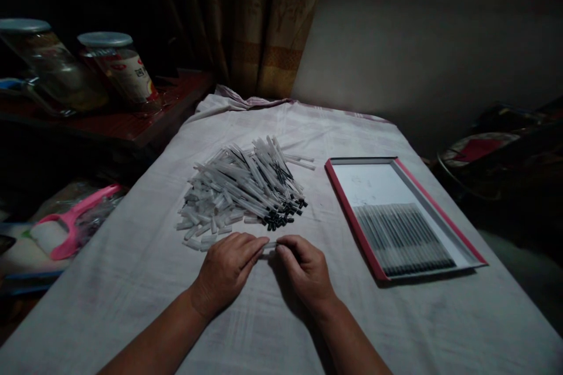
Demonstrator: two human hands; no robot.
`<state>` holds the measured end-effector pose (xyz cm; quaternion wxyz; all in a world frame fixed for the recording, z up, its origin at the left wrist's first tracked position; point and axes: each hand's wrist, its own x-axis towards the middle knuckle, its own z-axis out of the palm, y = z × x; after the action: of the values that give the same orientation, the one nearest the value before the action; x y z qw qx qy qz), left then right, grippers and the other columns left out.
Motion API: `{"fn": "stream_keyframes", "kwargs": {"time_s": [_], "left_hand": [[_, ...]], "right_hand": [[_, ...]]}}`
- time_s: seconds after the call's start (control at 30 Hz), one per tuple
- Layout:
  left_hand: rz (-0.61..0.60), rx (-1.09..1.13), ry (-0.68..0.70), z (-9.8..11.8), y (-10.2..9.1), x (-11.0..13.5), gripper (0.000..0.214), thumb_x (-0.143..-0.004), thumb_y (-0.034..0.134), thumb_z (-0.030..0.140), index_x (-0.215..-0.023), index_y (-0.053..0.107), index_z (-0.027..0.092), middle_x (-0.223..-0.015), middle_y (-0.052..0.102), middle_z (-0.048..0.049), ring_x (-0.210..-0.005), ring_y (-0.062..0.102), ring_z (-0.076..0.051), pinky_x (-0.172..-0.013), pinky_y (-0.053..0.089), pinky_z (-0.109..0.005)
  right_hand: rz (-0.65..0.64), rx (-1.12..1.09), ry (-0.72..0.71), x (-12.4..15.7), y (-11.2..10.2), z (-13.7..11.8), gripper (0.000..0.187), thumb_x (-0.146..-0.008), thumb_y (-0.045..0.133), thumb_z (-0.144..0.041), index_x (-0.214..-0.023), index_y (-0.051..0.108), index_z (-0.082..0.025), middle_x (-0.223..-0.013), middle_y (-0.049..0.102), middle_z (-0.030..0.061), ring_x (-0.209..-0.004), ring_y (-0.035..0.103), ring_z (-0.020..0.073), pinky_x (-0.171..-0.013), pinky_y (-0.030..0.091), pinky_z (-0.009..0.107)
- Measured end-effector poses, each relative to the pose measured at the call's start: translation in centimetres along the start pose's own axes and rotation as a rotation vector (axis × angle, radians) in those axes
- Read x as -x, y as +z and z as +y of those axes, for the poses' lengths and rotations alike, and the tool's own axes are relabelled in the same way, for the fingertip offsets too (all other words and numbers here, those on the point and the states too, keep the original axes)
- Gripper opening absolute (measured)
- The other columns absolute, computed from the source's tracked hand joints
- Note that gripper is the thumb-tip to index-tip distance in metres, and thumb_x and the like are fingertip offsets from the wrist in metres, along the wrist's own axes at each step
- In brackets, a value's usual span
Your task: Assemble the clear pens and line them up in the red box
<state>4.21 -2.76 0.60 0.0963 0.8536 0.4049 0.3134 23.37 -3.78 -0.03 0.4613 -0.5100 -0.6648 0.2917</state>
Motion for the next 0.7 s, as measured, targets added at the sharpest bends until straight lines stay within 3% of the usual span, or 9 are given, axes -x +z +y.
{"fn": "stream_keyframes", "kwargs": {"time_s": [0.17,0.27,0.4,0.5,0.6,0.7], "left_hand": [[-0.005,-0.017,0.045,-0.03,-0.11,0.08,0.024,-0.098,0.049,0.021,-0.116,0.064,0.019,-0.090,0.071,-0.0050,-0.079,0.065,-0.018,-0.069,0.050,-0.030],[-0.017,-0.020,0.049,-0.06,-0.08,0.12,0.024,-0.099,0.048,0.022,-0.115,0.064,0.019,-0.090,0.071,-0.0050,-0.078,0.064,-0.019,-0.068,0.050,-0.031],[-0.020,-0.010,0.027,-0.10,-0.06,0.05,0.023,-0.098,0.048,0.021,-0.115,0.063,0.018,-0.091,0.071,-0.0052,-0.080,0.065,-0.019,-0.070,0.051,-0.032],[-0.029,-0.007,0.019,-0.09,-0.12,-0.07,0.022,-0.099,0.048,0.022,-0.114,0.063,0.018,-0.091,0.071,-0.0050,-0.081,0.065,-0.019,-0.071,0.051,-0.031],[-0.031,-0.005,0.023,-0.05,-0.18,-0.16,0.022,-0.099,0.048,0.022,-0.113,0.064,0.018,-0.090,0.071,-0.0050,-0.081,0.065,-0.019,-0.071,0.051,-0.031],[-0.032,-0.006,0.032,-0.04,-0.15,-0.15,0.022,-0.099,0.048,0.022,-0.113,0.064,0.018,-0.090,0.071,-0.0048,-0.080,0.065,-0.019,-0.070,0.051,-0.031]], "right_hand": [[-0.036,0.177,-0.114,-0.34,-0.27,-0.05,0.034,-0.096,0.047,-0.024,-0.065,0.060,-0.019,-0.055,0.058,-0.0012,-0.050,0.055,0.0108,-0.051,0.040,0.021],[-0.058,0.203,-0.134,-0.42,-0.28,-0.05,0.038,-0.098,0.044,-0.025,-0.063,0.057,-0.019,-0.054,0.057,-0.0010,-0.050,0.054,0.0106,-0.050,0.039,0.021],[-0.110,0.093,-0.070,-0.18,-0.34,-0.19,0.019,-0.095,0.047,-0.024,-0.094,0.065,-0.018,-0.069,0.068,0.0012,-0.062,0.064,0.0130,-0.060,0.047,0.021],[-0.103,0.011,-0.015,0.11,-0.44,-0.24,0.023,-0.092,0.051,-0.022,-0.112,0.060,-0.017,-0.074,0.069,0.0011,-0.063,0.065,0.0132,-0.062,0.050,0.021],[-0.082,0.034,-0.013,0.23,-0.48,-0.16,0.012,-0.090,0.053,-0.021,-0.095,0.063,-0.019,-0.078,0.070,0.0021,-0.068,0.066,0.0136,-0.064,0.050,0.021],[-0.074,0.082,-0.014,0.20,-0.46,0.00,0.016,-0.091,0.053,-0.023,-0.081,0.064,-0.020,-0.068,0.068,0.0005,-0.061,0.064,0.0128,-0.059,0.048,0.021]]}}
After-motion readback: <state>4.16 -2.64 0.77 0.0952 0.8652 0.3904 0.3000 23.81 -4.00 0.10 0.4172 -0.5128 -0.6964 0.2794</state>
